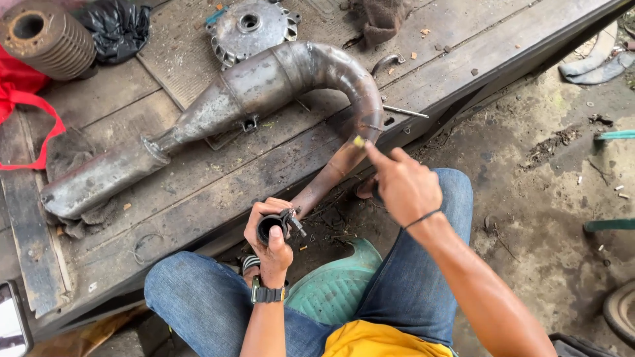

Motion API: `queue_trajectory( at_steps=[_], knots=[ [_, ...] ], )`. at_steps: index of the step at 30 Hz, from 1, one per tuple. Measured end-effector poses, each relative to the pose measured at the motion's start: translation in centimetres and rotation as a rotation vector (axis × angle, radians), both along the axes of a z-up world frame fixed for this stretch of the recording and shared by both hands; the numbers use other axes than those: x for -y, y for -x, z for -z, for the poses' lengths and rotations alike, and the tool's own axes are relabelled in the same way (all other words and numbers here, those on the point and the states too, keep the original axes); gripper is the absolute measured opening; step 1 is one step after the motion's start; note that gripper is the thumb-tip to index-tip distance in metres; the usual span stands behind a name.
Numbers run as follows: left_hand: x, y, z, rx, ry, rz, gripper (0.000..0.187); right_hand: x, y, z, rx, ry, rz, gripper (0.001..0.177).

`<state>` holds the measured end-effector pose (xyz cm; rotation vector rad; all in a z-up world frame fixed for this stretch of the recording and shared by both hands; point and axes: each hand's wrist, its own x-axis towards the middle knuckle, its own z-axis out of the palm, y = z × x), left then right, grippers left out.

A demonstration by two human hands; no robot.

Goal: The person sits on a low stool and uses a yellow-handled wire brush to scrub the surface of a curved metal exhaust pipe resting on a wooden workbench. They hold the pipe with their left hand while scrubbing with their right hand, occasionally pausing to wipe the surface with a dark rag.

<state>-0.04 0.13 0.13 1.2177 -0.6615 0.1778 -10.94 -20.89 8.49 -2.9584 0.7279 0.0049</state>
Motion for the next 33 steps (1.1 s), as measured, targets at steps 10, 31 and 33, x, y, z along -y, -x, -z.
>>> queue_trajectory(
  at_steps=[10,31,33],
  knots=[
    [0.1,-0.3,-0.3,-0.012,-0.028,0.012,0.052,1.5,-2.1,-3.0,-0.149,-0.055,-0.039,0.041],
    [0.1,-0.1,-0.2,-0.06,-0.04,0.051,0.045,5.3,-12.9,-3.1,-0.537,0.077,-0.279,0.028],
    [0.0,-0.1,-0.2,-0.066,-0.043,0.058,0.045,4.8,-13.3,-3.7,-0.533,0.073,-0.295,0.028]
  ],
)
